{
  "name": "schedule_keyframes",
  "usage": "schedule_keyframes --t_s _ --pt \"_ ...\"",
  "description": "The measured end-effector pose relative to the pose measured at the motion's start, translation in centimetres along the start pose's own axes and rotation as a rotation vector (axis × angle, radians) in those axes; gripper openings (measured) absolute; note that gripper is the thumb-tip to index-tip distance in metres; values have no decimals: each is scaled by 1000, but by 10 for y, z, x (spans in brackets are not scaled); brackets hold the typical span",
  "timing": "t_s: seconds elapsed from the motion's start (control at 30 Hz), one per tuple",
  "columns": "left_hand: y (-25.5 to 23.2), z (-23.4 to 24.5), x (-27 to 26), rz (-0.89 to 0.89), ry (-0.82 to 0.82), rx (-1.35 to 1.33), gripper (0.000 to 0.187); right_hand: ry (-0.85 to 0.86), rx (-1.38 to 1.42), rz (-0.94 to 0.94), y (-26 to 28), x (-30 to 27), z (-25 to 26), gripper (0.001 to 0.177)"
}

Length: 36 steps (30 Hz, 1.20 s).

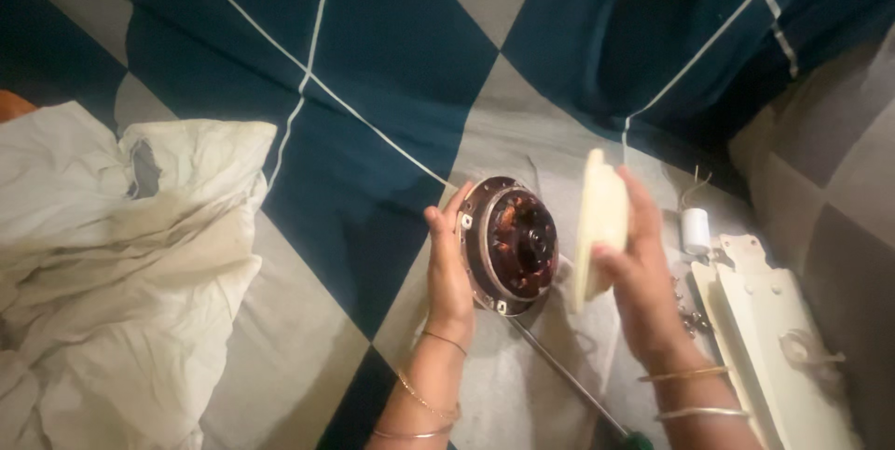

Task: The person assembles an electric fan motor by placing a metal ring into the stator, aligning the housing halves, and securing them with screws using a screwdriver. The person then tightens the screws in sequence.

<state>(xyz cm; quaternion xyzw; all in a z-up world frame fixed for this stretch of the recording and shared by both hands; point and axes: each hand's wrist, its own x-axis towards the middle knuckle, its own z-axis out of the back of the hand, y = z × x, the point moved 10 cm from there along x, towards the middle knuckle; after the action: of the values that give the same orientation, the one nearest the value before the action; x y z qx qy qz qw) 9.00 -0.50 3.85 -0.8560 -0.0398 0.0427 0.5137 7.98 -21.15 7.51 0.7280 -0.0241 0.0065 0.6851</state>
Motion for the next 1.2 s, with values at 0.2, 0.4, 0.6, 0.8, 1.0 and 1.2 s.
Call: schedule_keyframes --t_s 0.2,0.4,0.6,0.8,1.0,1.2 --pt "-4 -5 -4 10 9 -75 96 37 -283 233 5 -7 -33 97" --pt "-3 -2 -6 -21 -23 -37 97 40 -483 361 4 -14 -50 103" --pt "-5 -1 -8 -31 -31 -9 98 41 -492 365 1 -14 -57 104" --pt "-7 -2 -9 -48 -34 14 94 47 -454 364 1 -9 -57 99" --pt "-6 -11 -10 -60 16 -107 74 42 420 -75 -33 4 -6 76" --pt "-6 -20 -15 -143 19 22 51 -48 686 -60 -58 7 35 64"
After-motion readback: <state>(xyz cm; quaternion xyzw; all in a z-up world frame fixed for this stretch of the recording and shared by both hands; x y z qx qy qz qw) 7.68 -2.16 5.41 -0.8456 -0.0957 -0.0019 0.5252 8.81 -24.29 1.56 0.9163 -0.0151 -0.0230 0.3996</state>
